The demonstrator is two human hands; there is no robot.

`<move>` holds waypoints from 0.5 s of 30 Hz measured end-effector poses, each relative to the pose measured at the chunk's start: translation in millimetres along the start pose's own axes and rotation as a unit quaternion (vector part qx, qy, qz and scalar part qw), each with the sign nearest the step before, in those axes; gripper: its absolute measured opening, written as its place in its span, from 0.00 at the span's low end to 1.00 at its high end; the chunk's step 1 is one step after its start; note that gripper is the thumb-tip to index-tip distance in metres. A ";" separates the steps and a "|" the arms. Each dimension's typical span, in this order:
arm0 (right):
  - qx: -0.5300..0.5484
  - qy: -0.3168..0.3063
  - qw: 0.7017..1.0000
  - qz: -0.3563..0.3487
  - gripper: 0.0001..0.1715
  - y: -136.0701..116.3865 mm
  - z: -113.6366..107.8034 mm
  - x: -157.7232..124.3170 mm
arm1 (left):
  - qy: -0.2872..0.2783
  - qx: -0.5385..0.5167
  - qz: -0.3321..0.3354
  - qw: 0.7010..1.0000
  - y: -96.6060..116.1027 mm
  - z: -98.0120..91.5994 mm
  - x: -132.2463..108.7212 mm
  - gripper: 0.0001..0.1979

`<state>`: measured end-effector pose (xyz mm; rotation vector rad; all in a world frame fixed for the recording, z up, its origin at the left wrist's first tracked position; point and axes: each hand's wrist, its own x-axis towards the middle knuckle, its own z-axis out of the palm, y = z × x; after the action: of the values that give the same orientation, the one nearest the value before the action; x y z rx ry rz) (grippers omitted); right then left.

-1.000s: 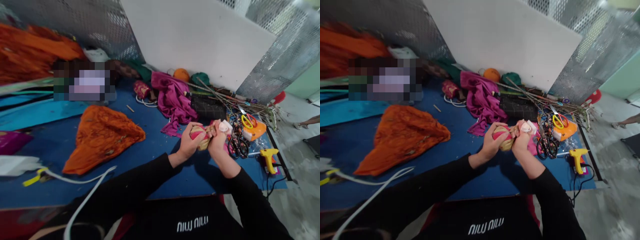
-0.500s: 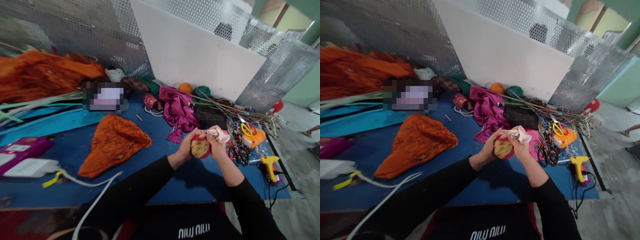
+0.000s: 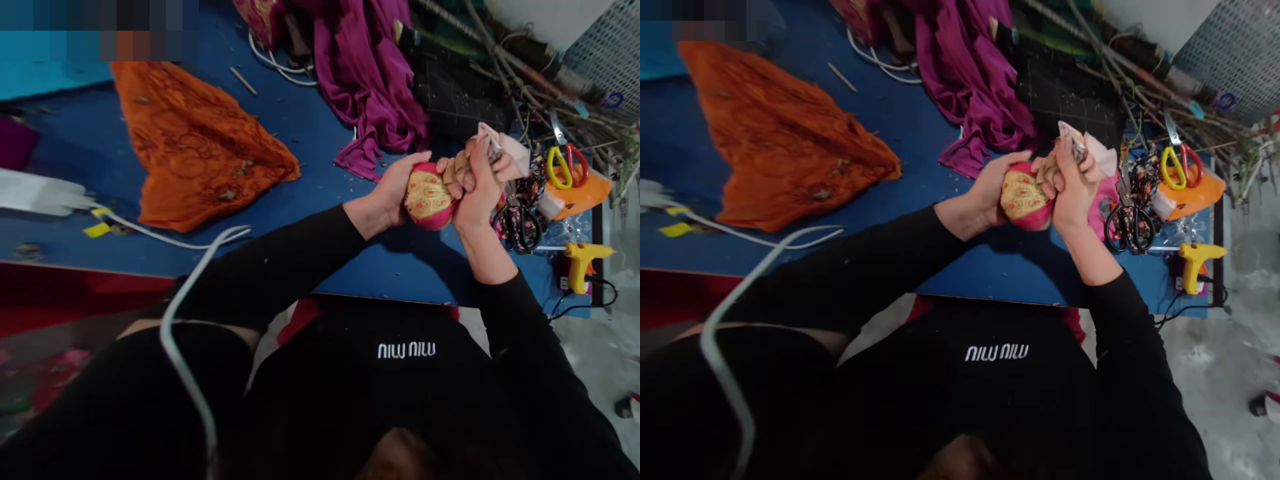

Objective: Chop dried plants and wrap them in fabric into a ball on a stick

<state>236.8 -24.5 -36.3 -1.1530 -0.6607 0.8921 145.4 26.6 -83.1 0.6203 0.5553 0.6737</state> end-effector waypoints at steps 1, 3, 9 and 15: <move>0.013 0.007 1.000 -0.017 0.21 0.8 -2.3 4.6 | -0.007 0.018 0.020 1.000 0.6 1.1 -2.0 0.21; 0.038 0.026 0.998 -0.046 0.20 1.9 -8.0 13.2 | -0.020 0.077 0.113 0.990 2.0 4.3 -10.3 0.26; 0.071 0.048 0.994 -0.072 0.20 8.8 -22.9 25.3 | -0.054 0.191 0.246 0.949 5.6 12.4 -34.8 0.38; 0.091 0.078 0.992 -0.047 0.16 14.6 -27.2 25.9 | -0.061 0.260 0.244 0.932 -0.3 3.9 -22.5 0.41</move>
<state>268.6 -13.2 -58.1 -1.0090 -0.4915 0.7584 133.3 9.2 -74.7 1.3189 0.4636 0.9543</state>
